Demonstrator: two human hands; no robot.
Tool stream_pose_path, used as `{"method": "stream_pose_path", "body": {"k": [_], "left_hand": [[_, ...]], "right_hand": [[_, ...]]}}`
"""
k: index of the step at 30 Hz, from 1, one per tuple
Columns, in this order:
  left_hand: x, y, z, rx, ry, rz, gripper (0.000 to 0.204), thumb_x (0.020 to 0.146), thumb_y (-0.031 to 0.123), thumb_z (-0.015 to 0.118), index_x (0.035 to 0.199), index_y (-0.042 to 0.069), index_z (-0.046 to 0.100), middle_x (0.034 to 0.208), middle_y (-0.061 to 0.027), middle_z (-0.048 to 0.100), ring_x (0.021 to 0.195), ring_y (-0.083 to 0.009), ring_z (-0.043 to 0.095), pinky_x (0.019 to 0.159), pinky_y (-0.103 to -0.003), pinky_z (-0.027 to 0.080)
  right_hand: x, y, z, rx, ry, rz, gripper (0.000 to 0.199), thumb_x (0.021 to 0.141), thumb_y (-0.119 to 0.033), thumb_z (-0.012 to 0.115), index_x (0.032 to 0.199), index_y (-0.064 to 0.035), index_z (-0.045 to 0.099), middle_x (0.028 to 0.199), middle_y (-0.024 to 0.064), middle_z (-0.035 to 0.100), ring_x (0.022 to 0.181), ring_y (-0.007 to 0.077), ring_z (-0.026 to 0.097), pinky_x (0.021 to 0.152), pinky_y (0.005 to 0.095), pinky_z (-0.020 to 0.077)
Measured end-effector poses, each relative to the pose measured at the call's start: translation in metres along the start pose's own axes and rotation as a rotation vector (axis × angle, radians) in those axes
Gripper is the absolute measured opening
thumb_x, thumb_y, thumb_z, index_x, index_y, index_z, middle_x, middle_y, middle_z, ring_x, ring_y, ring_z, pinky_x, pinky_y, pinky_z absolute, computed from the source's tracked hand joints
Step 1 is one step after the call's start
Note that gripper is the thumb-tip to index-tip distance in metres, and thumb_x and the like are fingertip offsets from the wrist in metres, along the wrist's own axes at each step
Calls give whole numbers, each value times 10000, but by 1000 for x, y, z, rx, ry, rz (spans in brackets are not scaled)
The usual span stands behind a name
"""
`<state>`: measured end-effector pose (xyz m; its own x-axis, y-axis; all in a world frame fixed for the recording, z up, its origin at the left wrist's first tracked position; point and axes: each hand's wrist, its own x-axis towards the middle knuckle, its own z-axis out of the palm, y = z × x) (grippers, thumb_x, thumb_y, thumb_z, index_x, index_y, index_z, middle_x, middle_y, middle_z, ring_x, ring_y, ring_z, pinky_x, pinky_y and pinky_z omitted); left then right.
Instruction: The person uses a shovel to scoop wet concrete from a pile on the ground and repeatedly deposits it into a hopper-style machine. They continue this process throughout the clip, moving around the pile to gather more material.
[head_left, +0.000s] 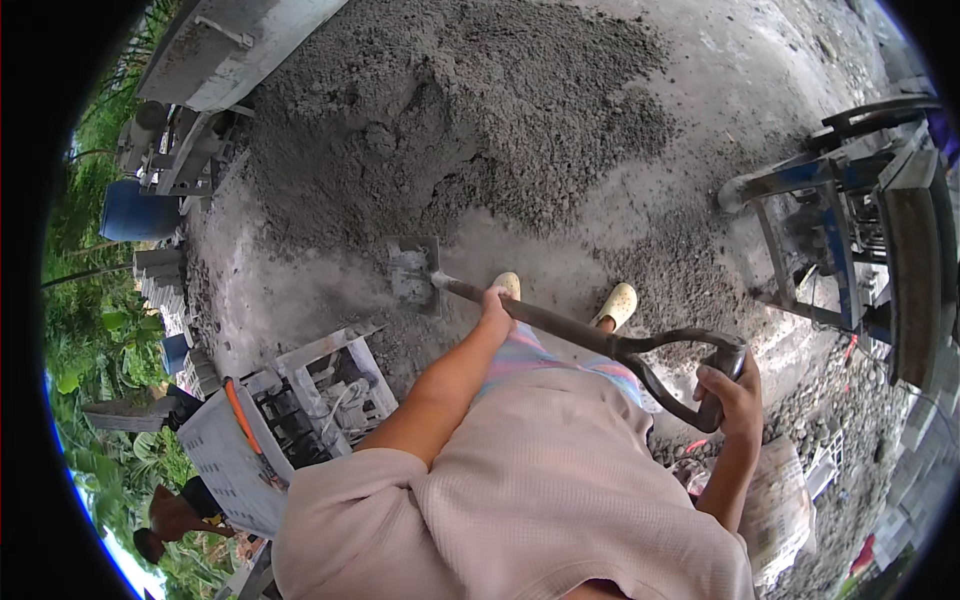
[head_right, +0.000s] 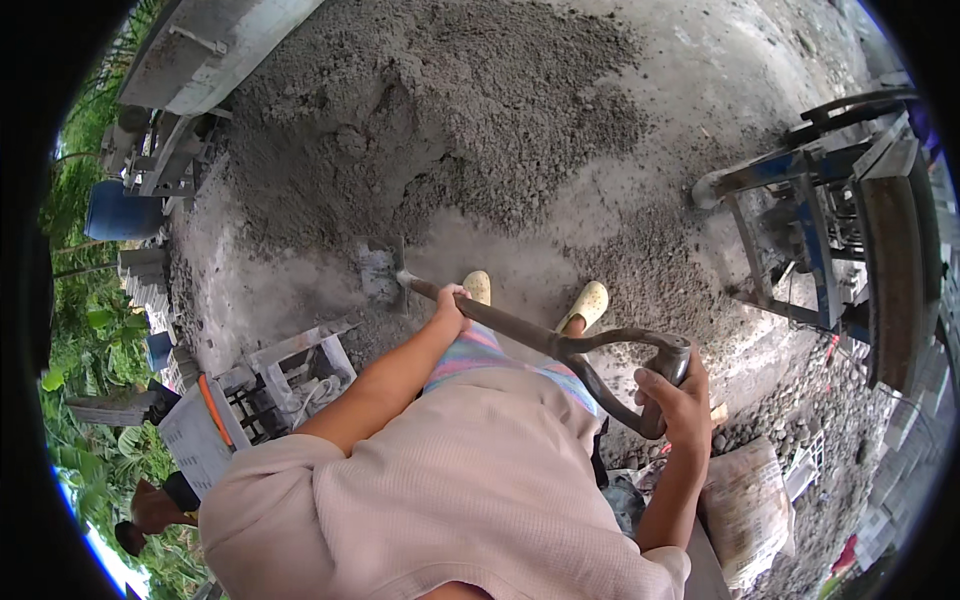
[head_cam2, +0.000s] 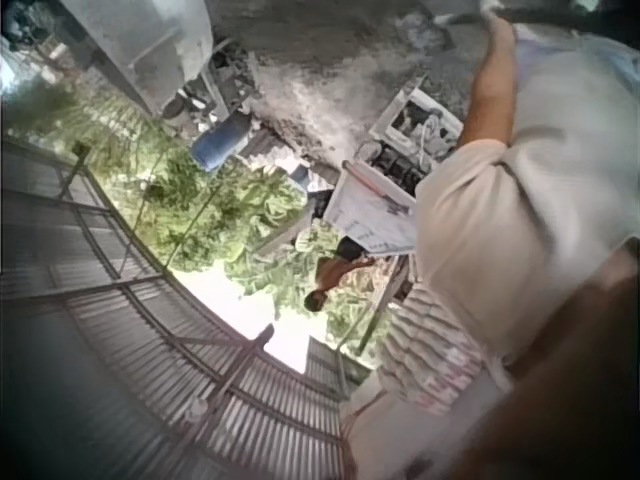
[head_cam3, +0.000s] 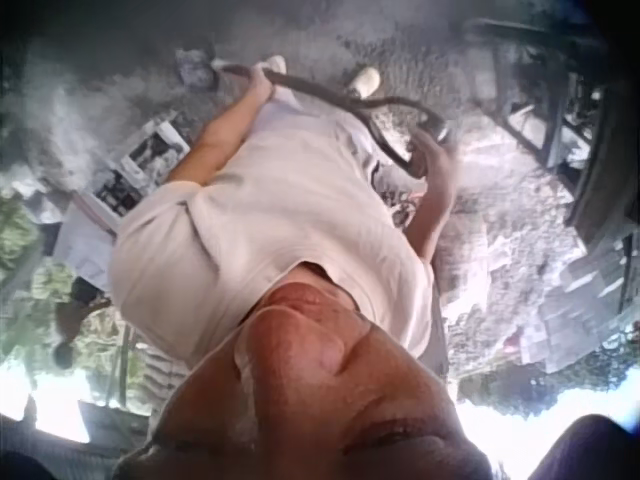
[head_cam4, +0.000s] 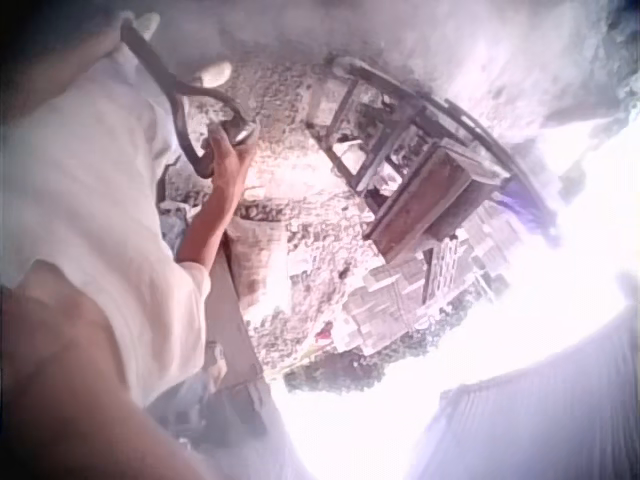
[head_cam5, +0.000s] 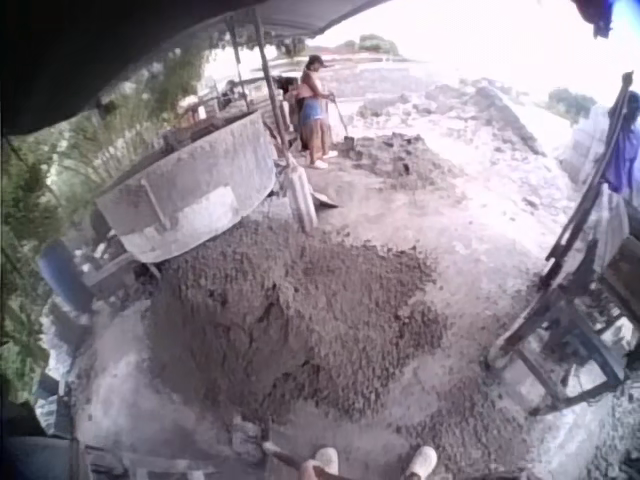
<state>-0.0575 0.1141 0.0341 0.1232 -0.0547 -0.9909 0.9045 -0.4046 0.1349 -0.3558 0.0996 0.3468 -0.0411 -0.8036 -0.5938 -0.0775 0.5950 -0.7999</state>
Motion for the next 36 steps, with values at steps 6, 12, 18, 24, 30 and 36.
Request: {"method": "stream_pose_path", "body": {"k": [6, 12, 18, 24, 30, 36], "left_hand": [[3, -16, -25, -61, -307, -231, 133, 634, 153, 495, 554, 101, 402, 527, -47, 446, 489, -206, 437, 519, -311, 391], [-21, -83, -27, 225, -320, -446, 159, 666, 164, 531, 571, 99, 421, 522, -42, 455, 482, -190, 447, 537, -317, 402], [49, -217, -70, 345, -450, -543, 98, 689, 122, 526, 675, 60, 451, 586, -72, 473, 522, -229, 490, 494, -322, 424], [74, -319, -117, 579, -323, -431, 127, 658, 92, 553, 730, 27, 470, 623, -68, 487, 540, -202, 500, 507, -293, 427], [98, -339, -142, 607, -156, -175, 150, 645, 127, 588, 722, 38, 494, 664, -67, 511, 572, -194, 509, 524, -270, 424], [31, -233, -99, 811, -422, -173, 82, 707, 161, 525, 783, 143, 500, 693, 16, 523, 597, -121, 518, 498, -261, 396]], "right_hand": [[-65, 73, 56, 326, 387, 308, 194, 492, -37, 487, 679, -19, 440, 535, 66, 441, 408, 180, 445, 413, 274, 393], [-145, 120, 60, 409, 782, 402, 132, 658, -142, 495, 703, -20, 476, 490, 42, 414, 368, 154, 417, 338, 272, 362], [-201, 184, 14, 467, 903, 441, 113, 637, -122, 509, 679, -24, 472, 482, 47, 411, 377, 157, 430, 341, 279, 384], [-224, 293, -36, 618, 908, 428, 84, 604, -59, 507, 610, -40, 425, 481, 56, 406, 359, 171, 425, 339, 304, 393], [-195, 393, -58, 635, 815, 471, 83, 591, -88, 484, 557, -28, 437, 492, 69, 409, 378, 190, 418, 368, 303, 371], [-59, 386, -21, 886, 698, 431, 97, 599, -84, 520, 571, -27, 446, 493, 59, 410, 380, 181, 412, 373, 287, 361]]}}
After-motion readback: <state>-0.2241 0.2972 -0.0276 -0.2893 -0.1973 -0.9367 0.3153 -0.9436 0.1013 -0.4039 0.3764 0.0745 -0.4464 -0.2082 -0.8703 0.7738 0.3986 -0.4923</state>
